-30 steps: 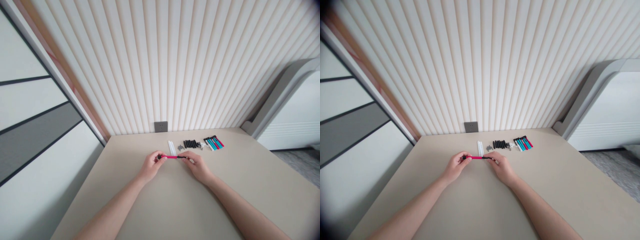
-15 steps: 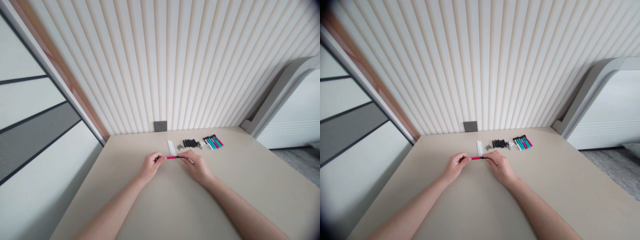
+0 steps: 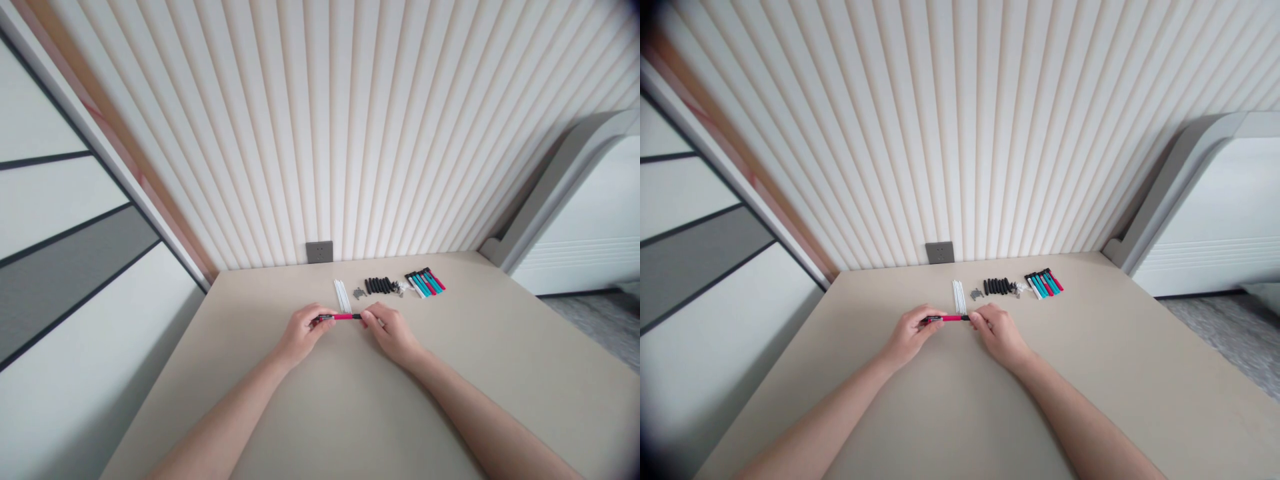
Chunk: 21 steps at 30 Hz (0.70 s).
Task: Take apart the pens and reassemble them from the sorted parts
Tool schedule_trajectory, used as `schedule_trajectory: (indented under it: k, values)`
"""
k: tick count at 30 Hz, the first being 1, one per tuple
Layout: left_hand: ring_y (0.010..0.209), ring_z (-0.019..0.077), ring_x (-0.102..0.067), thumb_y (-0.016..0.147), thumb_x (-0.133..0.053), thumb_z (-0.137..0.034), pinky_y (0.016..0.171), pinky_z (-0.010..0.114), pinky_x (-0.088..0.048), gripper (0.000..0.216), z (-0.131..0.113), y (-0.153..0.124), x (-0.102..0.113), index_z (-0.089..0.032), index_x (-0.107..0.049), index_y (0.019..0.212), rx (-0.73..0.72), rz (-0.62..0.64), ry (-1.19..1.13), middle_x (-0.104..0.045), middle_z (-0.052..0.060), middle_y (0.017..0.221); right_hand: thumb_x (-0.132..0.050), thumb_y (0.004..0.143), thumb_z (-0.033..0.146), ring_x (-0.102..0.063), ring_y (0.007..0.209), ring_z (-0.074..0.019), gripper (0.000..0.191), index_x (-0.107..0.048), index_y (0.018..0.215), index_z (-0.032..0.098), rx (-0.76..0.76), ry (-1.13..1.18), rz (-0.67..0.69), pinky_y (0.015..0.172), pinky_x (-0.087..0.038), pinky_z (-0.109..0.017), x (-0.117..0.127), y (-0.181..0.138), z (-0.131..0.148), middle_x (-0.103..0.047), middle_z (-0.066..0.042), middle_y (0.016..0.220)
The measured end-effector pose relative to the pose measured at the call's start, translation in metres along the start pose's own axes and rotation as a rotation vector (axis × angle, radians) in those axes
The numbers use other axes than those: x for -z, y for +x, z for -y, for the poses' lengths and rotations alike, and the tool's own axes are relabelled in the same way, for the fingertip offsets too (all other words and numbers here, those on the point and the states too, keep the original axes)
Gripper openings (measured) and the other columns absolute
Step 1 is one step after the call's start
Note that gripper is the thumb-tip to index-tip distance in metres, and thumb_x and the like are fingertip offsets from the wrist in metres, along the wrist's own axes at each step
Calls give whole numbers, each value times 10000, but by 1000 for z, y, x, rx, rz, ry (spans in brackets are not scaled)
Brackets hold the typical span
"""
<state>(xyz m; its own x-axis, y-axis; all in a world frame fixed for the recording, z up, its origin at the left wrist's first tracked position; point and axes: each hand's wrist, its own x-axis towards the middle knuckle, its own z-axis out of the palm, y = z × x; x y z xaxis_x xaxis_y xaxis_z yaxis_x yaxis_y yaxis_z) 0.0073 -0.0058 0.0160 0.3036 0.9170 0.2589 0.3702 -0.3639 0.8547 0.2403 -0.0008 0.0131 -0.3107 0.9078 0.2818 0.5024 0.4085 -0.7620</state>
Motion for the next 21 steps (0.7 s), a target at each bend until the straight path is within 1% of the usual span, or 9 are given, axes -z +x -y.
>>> schedule_trajectory:
  k: [3, 5, 6, 8, 10, 12, 16, 18, 21]
  values:
    - [800, 159, -609, 893, -584, -356, 678, 238, -472, 214, -1, 0, 0, -208, -711, 980, -17, 15, -8, -669, 49, 878, -357, 972, 447, -544, 630, -151, 496, -593, 619, 193, -43, 18, 16, 655, -403, -275, 0, -1, 2, -583, -22, 635]
    - [796, 156, -614, 890, -589, -352, 678, 236, -471, 206, 0, 1, 0, -211, -712, 976, -5, 9, -6, -678, 43, 886, -341, 974, 464, -533, 602, -148, 515, -616, 638, 186, -75, 34, 30, 628, -400, -272, -1, -2, 1, -575, -17, 610]
    - [792, 155, -618, 886, -593, -353, 680, 235, -472, 204, 1, 1, 0, -209, -711, 969, 10, -2, -4, -684, 40, 889, -335, 974, 468, -536, 607, -151, 506, -643, 691, 183, -85, 44, 31, 620, -403, -271, -2, -2, 0, -585, -18, 623]
    - [791, 155, -629, 877, -603, -357, 691, 236, -477, 204, 3, 2, -1, -202, -707, 959, 48, -30, 2, -698, 37, 898, -357, 965, 467, -561, 662, -163, 440, -682, 894, 180, -88, 76, 16, 630, -424, -272, -3, -1, -2, -634, -32, 717]
    - [802, 160, -640, 871, -608, -359, 700, 238, -482, 212, 6, 3, -1, -196, -704, 968, 79, -54, 0, -710, 38, 912, -437, 936, 454, -584, 747, -177, 375, -646, 1097, 188, -70, 105, -9, 681, -452, -282, -2, -1, -4, -666, -50, 845]
    - [822, 167, -647, 867, -612, -356, 705, 239, -485, 220, 8, 4, -1, -190, -702, 980, 95, -72, -10, -718, 41, 926, -510, 900, 435, -585, 786, -181, 355, -627, 1135, 195, -58, 112, -31, 717, -462, -287, -1, 0, -5, -668, -54, 892]
    - [805, 166, -650, 855, -628, -355, 698, 238, -488, 213, 7, 3, -1, -187, -705, 961, 94, -83, -10, -725, 40, 915, -505, 901, 433, -567, 763, -173, 287, -665, 962, 203, -90, 96, -40, 662, -439, -258, 0, 0, -5, -666, -37, 842]
    - [788, 159, -647, 854, -633, -361, 690, 233, -484, 211, 6, 2, -2, -193, -711, 956, 83, -75, 5, -726, 35, 903, -455, 926, 452, -551, 690, -158, 348, -658, 811, 194, -120, 69, -18, 615, -408, -244, 0, 0, -5, -651, -22, 743]
    - [764, 150, -638, 858, -632, -364, 672, 226, -472, 210, 3, 1, -2, -200, -716, 958, 62, -61, 32, -723, 30, 885, -377, 952, 495, -506, 551, -130, 504, -579, 615, 180, -179, 54, -2, 560, -372, -238, -2, -1, -5, -589, -2, 574]
